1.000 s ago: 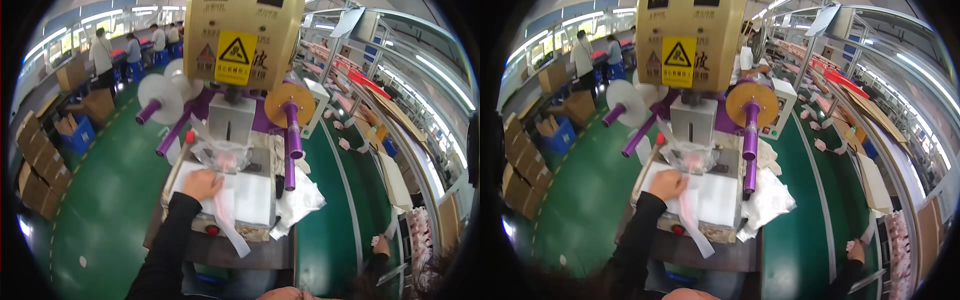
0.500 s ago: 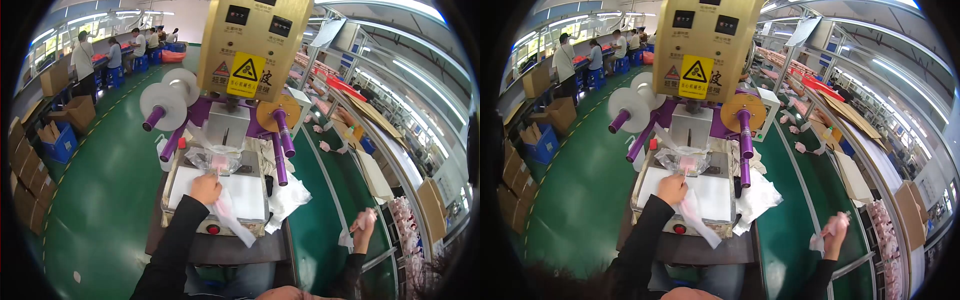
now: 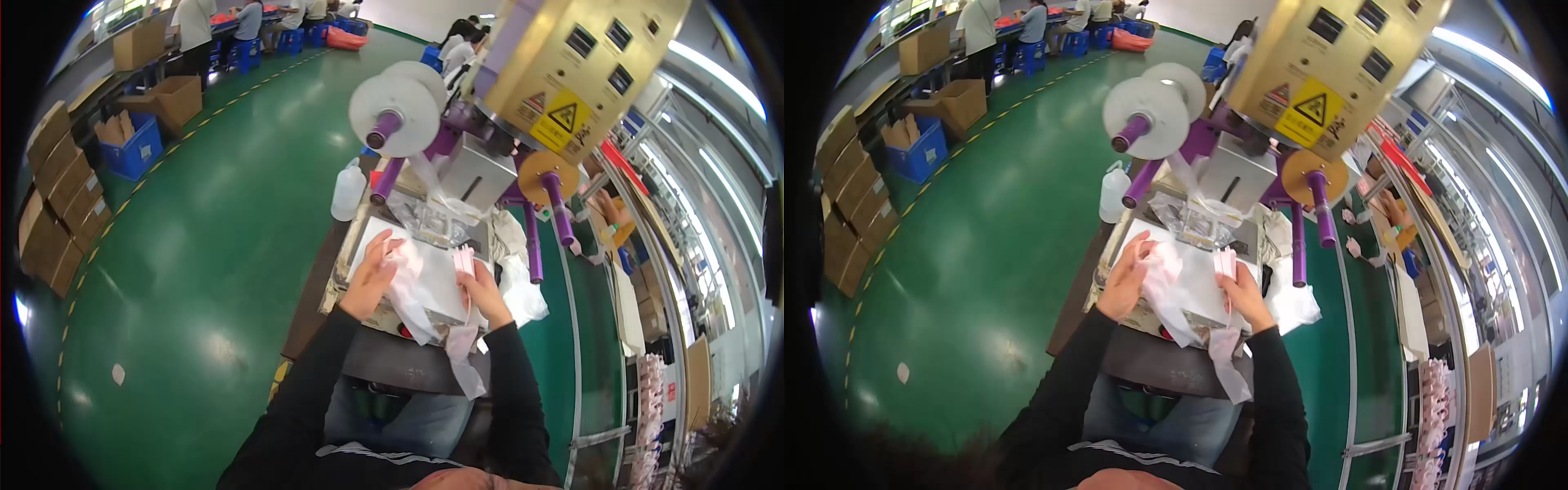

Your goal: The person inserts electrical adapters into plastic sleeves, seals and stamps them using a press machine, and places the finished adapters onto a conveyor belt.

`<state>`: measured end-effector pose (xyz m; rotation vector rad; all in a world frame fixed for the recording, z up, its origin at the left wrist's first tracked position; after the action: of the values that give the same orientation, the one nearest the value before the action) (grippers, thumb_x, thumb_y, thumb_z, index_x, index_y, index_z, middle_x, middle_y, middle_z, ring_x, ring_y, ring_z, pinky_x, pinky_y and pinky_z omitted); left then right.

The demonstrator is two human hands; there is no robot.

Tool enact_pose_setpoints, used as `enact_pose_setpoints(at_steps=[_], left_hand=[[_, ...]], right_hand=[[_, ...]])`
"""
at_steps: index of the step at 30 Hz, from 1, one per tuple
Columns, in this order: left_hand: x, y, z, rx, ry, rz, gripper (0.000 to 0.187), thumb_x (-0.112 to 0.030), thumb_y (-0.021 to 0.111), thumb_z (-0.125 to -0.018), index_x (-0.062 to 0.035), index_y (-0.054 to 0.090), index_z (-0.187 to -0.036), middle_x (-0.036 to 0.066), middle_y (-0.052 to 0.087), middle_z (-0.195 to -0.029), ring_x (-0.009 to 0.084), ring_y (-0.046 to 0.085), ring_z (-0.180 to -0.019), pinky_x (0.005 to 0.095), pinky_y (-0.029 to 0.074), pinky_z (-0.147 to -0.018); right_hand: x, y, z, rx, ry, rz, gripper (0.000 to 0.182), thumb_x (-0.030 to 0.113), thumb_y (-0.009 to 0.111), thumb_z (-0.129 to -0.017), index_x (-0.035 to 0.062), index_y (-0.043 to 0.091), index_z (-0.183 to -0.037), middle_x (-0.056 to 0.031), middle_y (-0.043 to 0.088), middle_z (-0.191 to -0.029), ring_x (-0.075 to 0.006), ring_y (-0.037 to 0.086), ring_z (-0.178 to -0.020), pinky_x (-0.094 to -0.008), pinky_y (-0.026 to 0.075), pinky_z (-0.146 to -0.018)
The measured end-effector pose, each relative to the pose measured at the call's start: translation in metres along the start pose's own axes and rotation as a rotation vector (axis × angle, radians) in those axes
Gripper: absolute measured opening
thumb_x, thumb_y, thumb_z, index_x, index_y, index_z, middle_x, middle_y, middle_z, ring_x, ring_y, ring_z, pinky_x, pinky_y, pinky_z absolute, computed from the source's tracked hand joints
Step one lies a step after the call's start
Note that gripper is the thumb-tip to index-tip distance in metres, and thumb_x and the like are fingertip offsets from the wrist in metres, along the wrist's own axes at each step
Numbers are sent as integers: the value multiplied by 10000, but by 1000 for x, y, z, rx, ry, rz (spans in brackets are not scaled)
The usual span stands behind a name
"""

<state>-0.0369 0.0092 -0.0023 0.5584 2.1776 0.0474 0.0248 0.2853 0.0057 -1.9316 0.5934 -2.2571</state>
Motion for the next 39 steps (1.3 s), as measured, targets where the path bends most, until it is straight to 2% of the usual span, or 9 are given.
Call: enact_pose_setpoints(at_steps=[5, 9, 21, 24, 26, 32, 34, 37, 39], left_hand=[[-13, -62, 39, -100, -230, 616, 726, -128, 750, -912, -101, 382, -1537, 177, 610, -1298, 341, 590, -1280, 463, 480, -1076], [-24, -90, 63, -223, -303, 624, 791, -145, 763, -868, -124, 348, -1541, 232, 592, -1293, 420, 667, -1155, 534, 630, -820], [-25, -116, 114, -344, -444, 615, 719, -50, 669, -806, -80, 383, -1465, 206, 554, -1324, 485, 690, -1051, 566, 625, -841], [-18, -110, 96, -340, -479, 631, 699, -80, 657, -816, -69, 392, -1462, 186, 549, -1316, 477, 691, -1047, 553, 620, -857], [-10, -107, 100, -288, -531, 619, 689, -95, 651, -820, -63, 397, -1461, 176, 547, -1312, 473, 692, -1045, 546, 618, -865], [-4, -99, 89, -180, -587, 567, 649, -36, 555, -870, -47, 385, -1495, 141, 527, -1317, 413, 708, -999, 497, 634, -817], [-5, -95, 87, -119, -614, 584, 635, -43, 555, -878, -47, 389, -1492, 138, 526, -1309, 400, 708, -992, 494, 633, -814], [-1, -102, 86, -168, -651, 459, 624, -306, 578, -958, -75, 349, -1491, 155, 568, -1237, 433, 696, -982, 515, 621, -795], [-24, -94, 88, -165, -662, 499, 625, -360, 570, -979, -85, 348, -1494, 170, 562, -1269, 433, 692, -995, 511, 620, -794]], right_hand=[[59, 33, -47, -327, -332, 732, 707, 422, 676, -922, -22, 437, -1418, -192, 736, -914, -376, 734, -813, -449, 580, -733], [59, 37, -96, -311, -246, 995, 830, 587, 617, -911, -47, 458, -1424, -203, 745, -853, -406, 733, -822, -475, 585, -724], [63, 62, -115, -649, -539, 1197, 728, 680, 596, -885, 71, 695, -1271, -254, 643, -1335, -423, 619, -1225, -507, 481, -1047], [55, 50, -121, -6, -107, 993, 778, 611, 624, -917, -4, 564, -1389, -301, 601, -1347, -450, 558, -1280, -481, 455, -1079], [24, 29, -89, -35, -207, 926, 766, 568, 647, -919, -1, 537, -1420, -304, 559, -1393, -456, 519, -1317, -482, 425, -1108], [-12, -14, 91, -775, -538, 547, 700, 231, 728, -909, -43, 439, -1484, -309, 413, -1535, -464, 418, -1401, -477, 352, -1162], [-105, 6, 125, -841, -114, -690, 705, 235, 722, -920, -46, 418, -1492, -317, 410, -1530, -447, 459, -1369, -448, 392, -1132], [-78, 16, 159, -539, -43, -444, 732, 290, 720, -938, -53, 399, -1499, -281, 450, -1513, -381, 495, -1353, -398, 435, -1091], [23, 29, 198, -443, -382, 920, 673, 256, 717, -950, -28, 431, -1490, -223, 567, -1419, -247, 617, -1217, -329, 524, -921]])
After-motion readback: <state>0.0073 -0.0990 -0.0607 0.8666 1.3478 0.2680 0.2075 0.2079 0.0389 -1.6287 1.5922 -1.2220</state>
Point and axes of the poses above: each hand's wrist, its own z-axis away from the middle knuckle, its own y-axis out of the palm, x = y × z, the point moved 5 cm from there along -z, towards the middle knuckle
